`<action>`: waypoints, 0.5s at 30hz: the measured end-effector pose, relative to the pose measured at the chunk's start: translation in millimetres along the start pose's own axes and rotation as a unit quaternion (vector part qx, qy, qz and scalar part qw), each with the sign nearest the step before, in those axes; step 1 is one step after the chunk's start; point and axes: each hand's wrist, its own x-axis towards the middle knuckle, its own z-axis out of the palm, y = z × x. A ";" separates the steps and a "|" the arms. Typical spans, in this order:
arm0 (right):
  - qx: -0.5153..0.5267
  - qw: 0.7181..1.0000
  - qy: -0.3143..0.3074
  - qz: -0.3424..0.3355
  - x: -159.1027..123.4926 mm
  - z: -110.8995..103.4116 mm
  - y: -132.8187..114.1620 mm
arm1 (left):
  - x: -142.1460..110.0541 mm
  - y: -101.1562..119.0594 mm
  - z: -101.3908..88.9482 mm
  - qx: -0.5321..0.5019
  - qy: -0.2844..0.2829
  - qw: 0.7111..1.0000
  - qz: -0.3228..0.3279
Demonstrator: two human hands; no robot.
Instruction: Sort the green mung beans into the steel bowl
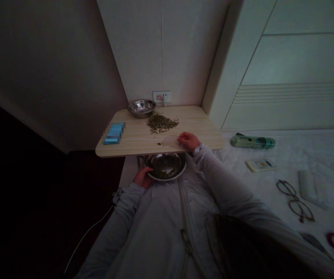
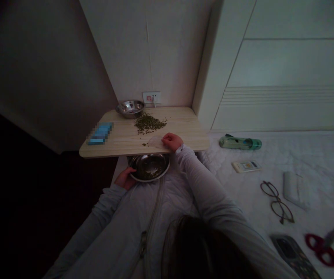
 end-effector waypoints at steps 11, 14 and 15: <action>0.011 1.000 0.014 0.009 -0.6 -1.9 -3.0 | 1.0 0.4 -0.3 0.014 0.016 1.000 0.005; 0.018 1.000 0.001 -0.001 -0.3 -1.9 -1.4 | -0.3 0.9 1.1 0.015 0.011 1.000 0.001; 0.018 1.000 -0.001 0.000 0.1 -1.7 -0.4 | -0.5 1.0 1.4 0.014 0.007 1.000 0.001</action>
